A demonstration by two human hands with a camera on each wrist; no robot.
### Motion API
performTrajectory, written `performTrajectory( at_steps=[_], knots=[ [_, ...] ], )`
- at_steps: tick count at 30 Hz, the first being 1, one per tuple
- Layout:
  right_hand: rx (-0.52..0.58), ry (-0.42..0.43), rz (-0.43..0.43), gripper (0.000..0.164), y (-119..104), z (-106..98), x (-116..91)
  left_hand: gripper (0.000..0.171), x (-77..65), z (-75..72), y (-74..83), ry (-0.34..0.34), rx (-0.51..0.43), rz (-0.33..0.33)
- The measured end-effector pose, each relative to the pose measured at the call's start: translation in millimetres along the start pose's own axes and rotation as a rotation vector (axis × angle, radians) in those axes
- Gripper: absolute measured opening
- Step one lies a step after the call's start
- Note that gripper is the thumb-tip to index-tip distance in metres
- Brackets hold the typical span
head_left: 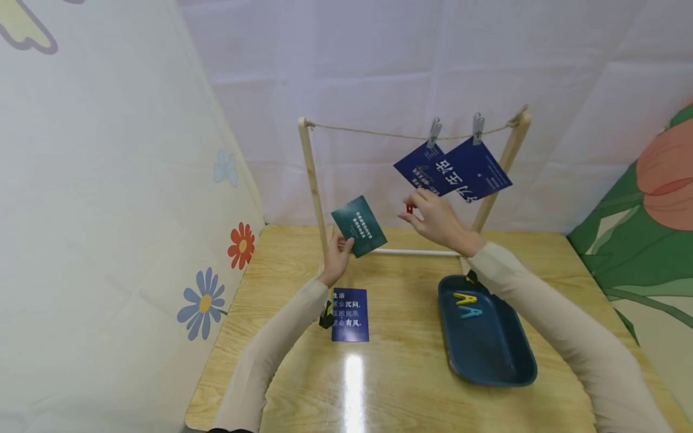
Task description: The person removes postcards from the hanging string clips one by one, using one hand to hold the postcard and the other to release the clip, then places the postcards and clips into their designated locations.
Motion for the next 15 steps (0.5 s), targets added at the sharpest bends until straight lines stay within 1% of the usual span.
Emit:
performTrajectory(
  at_steps=[4, 8, 12, 15],
  knots=[
    [0.018, -0.106, 0.065, 0.023, -0.4, 1.8, -11.4, 0.014, -0.1, -5.0, -2.3, -0.008, -0.004, -0.023],
    [0.044, -0.209, 0.131, 0.025, -1.0, 4.9, -20.9, 0.012, -1.7, -9.6, -5.7, -0.006, -0.003, -0.052],
    [0.065, -0.272, 0.142, 0.027, 1.2, 8.2, -28.8, 0.011, -5.0, -13.5, -7.4, 0.002, -0.004, -0.047],
    [0.071, -0.301, 0.136, 0.025, 3.6, 9.0, -35.6, 0.012, -7.3, -15.1, -8.4, -0.015, 0.000, -0.031]
  ],
)
Point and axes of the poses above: each hand's wrist, its own x-axis towards the middle knuckle, its own z-axis out of the palm, y = z × x, the point moved 1 cm from there along x, towards the middle knuckle, and after that the axes turned 4 degrees about x, right-handed, at the moved point
